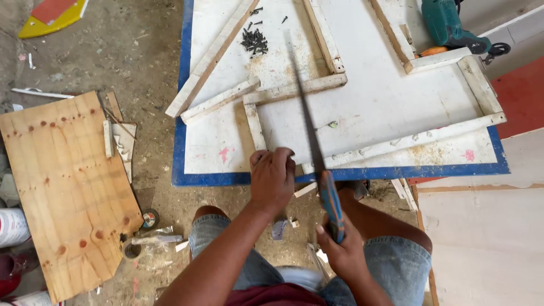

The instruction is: The person is using a hand saw to cut a thin strip of wood on a workbench.

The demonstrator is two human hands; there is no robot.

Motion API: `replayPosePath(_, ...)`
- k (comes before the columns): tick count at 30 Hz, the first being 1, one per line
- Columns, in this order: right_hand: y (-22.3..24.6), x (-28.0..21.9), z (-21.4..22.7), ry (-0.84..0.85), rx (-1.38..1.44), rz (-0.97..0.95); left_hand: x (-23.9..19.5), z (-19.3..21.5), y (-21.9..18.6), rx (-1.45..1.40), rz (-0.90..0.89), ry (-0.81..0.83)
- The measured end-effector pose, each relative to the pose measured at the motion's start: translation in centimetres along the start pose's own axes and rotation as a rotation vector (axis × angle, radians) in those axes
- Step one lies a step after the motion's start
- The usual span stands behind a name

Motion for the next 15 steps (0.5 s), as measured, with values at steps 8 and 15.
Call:
replayPosePath(8, -4.7, -6.4, 5.3, -0.316, -0.124, -0.206, -0.5, -0.1, -0.5, 0.364, -0.335, 0.135)
replayPosePath(15, -6.7, -5.7, 5.8, -0.428, 0.119, -0.140, 0.7, -1.2, 1.1, 0.458, -0.291, 0.221)
Point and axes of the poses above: each hand's wrist, its own x-axis towards the middle knuckle, its own z-axis out of the back of the hand, y = z × x, the point moved 6 cm from there along x, towards the middle knuckle, and after that the axes turned 14 degrees about y, right-handed, at the moved point
